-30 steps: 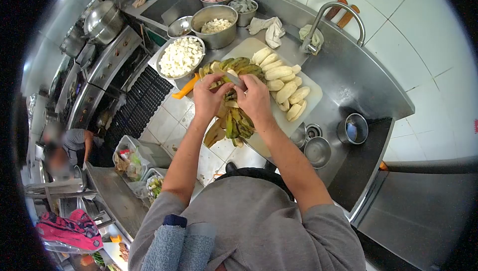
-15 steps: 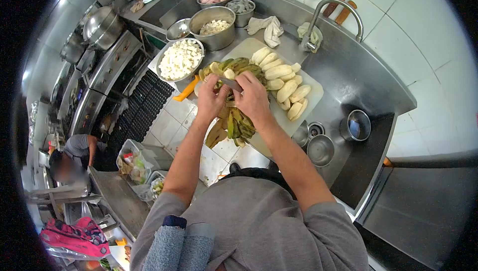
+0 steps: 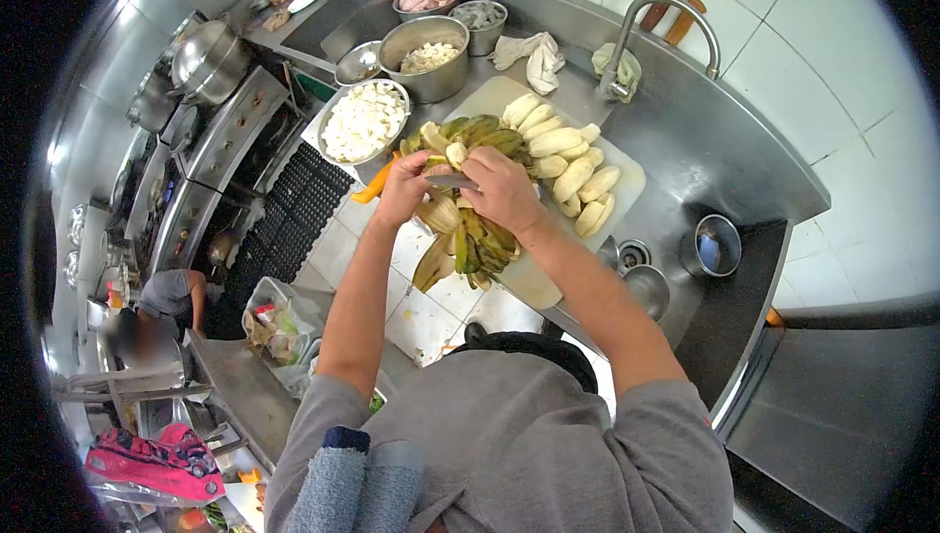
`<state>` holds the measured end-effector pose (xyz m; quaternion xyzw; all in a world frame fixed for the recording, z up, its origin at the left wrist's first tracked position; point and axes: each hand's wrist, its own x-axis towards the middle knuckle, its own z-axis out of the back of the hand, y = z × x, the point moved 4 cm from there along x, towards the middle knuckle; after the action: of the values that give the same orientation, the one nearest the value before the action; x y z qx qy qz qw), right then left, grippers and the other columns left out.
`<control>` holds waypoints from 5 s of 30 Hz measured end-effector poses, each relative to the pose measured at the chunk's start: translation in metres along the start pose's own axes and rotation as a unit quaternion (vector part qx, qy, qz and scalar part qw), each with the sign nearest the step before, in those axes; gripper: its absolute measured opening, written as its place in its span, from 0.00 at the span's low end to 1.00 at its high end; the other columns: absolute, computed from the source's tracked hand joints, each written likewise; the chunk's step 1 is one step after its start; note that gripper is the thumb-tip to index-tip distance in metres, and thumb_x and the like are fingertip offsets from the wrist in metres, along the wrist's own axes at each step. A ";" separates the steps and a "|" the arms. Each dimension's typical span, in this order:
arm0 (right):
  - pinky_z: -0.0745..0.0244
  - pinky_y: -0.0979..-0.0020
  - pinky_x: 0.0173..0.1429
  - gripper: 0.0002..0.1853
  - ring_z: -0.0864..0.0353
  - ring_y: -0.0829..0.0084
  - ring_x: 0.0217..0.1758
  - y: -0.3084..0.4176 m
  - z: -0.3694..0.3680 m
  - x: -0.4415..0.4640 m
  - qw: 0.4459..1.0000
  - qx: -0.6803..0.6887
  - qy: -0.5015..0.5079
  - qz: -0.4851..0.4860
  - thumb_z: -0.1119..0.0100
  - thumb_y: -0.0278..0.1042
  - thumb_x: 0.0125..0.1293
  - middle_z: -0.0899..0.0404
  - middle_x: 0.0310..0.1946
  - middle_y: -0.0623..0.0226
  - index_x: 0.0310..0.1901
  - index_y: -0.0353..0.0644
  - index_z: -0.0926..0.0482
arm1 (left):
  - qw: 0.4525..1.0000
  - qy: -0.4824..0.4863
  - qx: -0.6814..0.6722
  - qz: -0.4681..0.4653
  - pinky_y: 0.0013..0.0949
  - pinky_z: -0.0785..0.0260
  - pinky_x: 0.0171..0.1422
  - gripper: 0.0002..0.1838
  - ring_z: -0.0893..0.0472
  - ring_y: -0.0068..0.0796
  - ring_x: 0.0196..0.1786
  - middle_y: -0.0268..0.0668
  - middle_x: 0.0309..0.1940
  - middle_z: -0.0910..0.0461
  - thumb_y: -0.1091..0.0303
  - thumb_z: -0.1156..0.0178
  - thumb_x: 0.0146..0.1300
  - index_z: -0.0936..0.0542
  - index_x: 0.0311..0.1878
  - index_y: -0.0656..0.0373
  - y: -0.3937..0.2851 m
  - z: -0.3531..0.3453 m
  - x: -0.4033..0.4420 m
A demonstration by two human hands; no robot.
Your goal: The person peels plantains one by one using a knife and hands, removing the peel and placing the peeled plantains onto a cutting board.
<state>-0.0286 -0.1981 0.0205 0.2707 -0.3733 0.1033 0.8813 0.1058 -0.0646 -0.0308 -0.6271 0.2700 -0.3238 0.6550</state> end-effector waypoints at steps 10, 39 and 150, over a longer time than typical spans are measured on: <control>0.21 0.61 0.45 0.17 0.21 0.59 0.45 -0.007 0.006 -0.014 0.999 0.004 0.027 0.024 0.29 0.27 0.49 0.25 0.40 0.64 0.42 0.41 0.22 | 0.985 -0.032 0.135 -0.104 0.27 0.31 0.36 0.14 0.25 0.16 0.30 0.28 0.28 0.18 0.61 0.26 0.60 0.14 0.42 0.61 -0.031 -0.014 0.000; 0.21 0.61 0.42 0.09 0.18 0.58 0.43 -0.016 0.014 -0.026 0.999 0.032 0.015 -0.034 0.36 0.22 0.53 0.20 0.36 0.62 0.38 0.38 0.21 | 0.873 -0.083 0.438 -0.199 0.44 0.28 0.38 0.17 0.20 0.48 0.34 0.44 0.27 0.19 0.59 0.25 0.56 0.18 0.30 0.63 -0.071 -0.049 -0.001; 0.27 0.69 0.47 0.23 0.22 0.71 0.40 -0.074 -0.010 0.048 0.850 0.094 0.471 -0.218 0.32 0.35 0.49 0.19 0.37 0.65 0.50 0.41 0.20 | 0.897 -0.238 0.364 -0.077 0.47 0.34 0.69 0.14 0.27 0.55 0.63 0.56 0.57 0.22 0.55 0.28 0.56 0.10 0.39 0.54 -0.029 -0.067 -0.050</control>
<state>0.0395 -0.2556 0.0194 0.3457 0.1668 0.0586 0.9215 0.0204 -0.0702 -0.0085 -0.4224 -0.0798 -0.2902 0.8550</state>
